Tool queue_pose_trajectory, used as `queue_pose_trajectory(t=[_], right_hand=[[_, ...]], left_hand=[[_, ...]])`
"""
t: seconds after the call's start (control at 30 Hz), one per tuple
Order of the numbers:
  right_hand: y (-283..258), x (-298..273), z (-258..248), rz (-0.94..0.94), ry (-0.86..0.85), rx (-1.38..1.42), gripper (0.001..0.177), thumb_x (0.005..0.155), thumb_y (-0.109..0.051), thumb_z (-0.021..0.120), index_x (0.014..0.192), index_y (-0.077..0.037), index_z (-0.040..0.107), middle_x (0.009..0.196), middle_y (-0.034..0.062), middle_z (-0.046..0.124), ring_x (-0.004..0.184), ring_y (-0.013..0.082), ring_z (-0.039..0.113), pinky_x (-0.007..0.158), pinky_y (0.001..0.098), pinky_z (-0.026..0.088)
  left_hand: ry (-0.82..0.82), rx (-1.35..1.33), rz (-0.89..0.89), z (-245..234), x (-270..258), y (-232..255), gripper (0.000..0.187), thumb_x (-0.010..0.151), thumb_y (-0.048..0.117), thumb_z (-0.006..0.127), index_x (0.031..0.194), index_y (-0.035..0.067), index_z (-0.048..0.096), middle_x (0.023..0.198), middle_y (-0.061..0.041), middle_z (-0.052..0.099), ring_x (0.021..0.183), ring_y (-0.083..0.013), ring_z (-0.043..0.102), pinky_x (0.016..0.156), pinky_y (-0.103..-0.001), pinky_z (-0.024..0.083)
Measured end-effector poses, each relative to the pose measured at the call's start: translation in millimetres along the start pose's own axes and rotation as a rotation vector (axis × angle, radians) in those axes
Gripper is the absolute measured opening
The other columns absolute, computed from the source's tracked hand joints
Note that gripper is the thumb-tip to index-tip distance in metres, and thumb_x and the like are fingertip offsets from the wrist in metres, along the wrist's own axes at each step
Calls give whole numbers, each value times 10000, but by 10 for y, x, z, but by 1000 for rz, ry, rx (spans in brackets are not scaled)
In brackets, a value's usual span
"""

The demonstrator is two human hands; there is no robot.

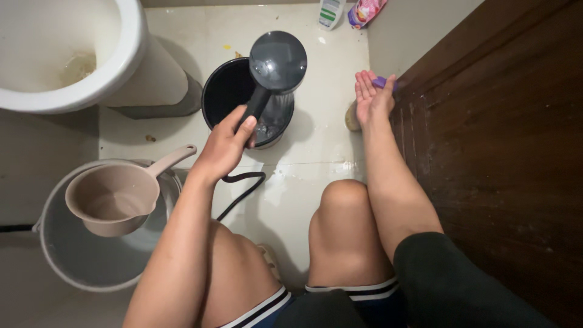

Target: The person pours liquid from a bottle into a black bucket, then moves to a bathroom area. They use a handheld shower head to rinse the inside of the bucket with water, repeatedly filling and emptying it to clean the container.

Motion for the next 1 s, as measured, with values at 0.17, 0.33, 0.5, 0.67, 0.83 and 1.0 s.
queue_pose_trajectory(t=[0.17,0.33,0.5,0.67,0.83,1.0], right_hand=[[18,-12,-13,10,-17,-35,849,1000,-609,392,1396,135,493,1384,281,619,1289,365,639,1100,410,514],[53,8,-75,10,39,-60,846,989,-611,409,1374,135,517,1351,272,644,1246,361,671,1063,408,538],[78,64,-132,-2,1,-69,835,983,-609,428,1360,131,517,1343,266,647,1230,366,686,1049,415,557],[15,72,-167,22,53,-141,873,959,-633,439,1358,139,519,1312,271,658,1186,371,703,1020,423,579],[-122,-157,-103,150,17,-239,1034,876,-762,449,1361,150,515,1350,270,646,1207,359,704,1020,391,579],[-97,-532,240,270,-10,-425,988,906,-731,506,1369,142,500,1351,267,621,1211,355,691,1025,381,584]], left_hand=[[-29,-63,40,36,32,-31,290,1072,363,481,1086,92,582,754,1,552,739,-110,541,711,-292,473],[-15,1,29,56,68,-13,298,1077,355,480,1062,74,579,739,1,559,718,-112,533,689,-297,456],[-16,-38,-17,22,35,-16,270,1059,348,479,1059,100,585,735,7,549,707,-107,523,672,-295,443],[2,-51,-7,-24,-21,0,271,1072,352,490,1018,97,565,741,5,549,724,-105,533,686,-292,456],[44,-6,31,-160,-132,-7,281,1074,352,478,979,95,539,728,5,547,717,-114,528,688,-296,455],[102,-5,77,-293,-233,5,298,1084,357,476,963,90,533,718,7,554,706,-110,541,683,-290,455]])
Point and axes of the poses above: each hand's wrist, its own x-axis towards the middle knuckle, its own z-axis out of the palm, y = z × x, the point moved 3 cm from there along x, towards the middle knuckle
